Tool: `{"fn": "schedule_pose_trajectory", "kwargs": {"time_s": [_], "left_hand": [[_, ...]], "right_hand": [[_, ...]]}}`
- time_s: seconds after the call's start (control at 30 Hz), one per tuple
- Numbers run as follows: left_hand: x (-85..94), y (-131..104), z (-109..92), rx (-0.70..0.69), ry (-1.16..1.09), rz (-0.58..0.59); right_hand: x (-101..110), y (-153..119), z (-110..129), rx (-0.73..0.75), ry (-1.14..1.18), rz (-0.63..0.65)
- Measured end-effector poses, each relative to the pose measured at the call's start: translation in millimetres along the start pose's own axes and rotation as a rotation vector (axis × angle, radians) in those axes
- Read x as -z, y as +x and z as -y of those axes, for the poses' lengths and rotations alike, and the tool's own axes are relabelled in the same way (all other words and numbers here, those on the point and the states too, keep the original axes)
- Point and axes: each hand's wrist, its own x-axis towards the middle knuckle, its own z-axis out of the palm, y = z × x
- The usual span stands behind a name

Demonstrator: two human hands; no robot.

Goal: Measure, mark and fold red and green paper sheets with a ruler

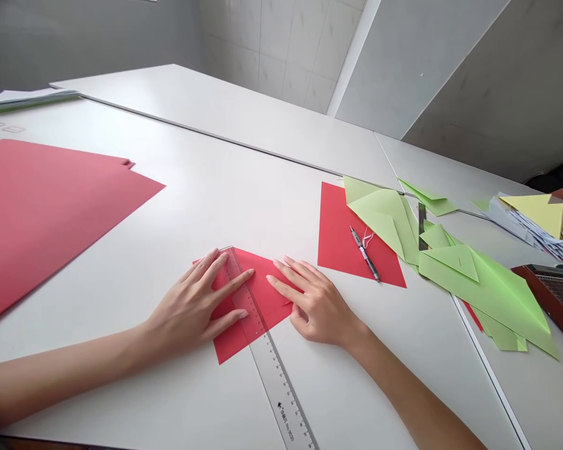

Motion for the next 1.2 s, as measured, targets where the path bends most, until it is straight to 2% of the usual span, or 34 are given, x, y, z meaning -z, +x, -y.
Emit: {"fn": "schedule_pose_trajectory", "kwargs": {"time_s": [0.17, 0.33, 0.5, 0.93, 1.2], "left_hand": [[0.2, -0.7, -0.5, 0.012, -0.011, 0.003], [0.0, -1.9, -0.1, 0.026, -0.030, 0.014], [-2.8, -2.9, 0.6, 0.041, -0.046, 0.025], [-4.9, -3.2, 1.6, 0.055, -0.046, -0.017], [-5.7, -4.7, 2.0, 0.070, -0.070, 0.001]], "right_hand": [[-4.5, -4.9, -5.9, 0.009, -0.089, -0.030], [-5.6, 0.9, 0.7, 0.014, -0.169, -0.039], [-8.0, 4.8, 5.9, 0.012, -0.125, -0.025], [-8.5, 2.1, 2.1, -0.033, -0.027, 0.008], [-9.7, 1.7, 0.6, -0.035, -0.015, 0.004]]}}
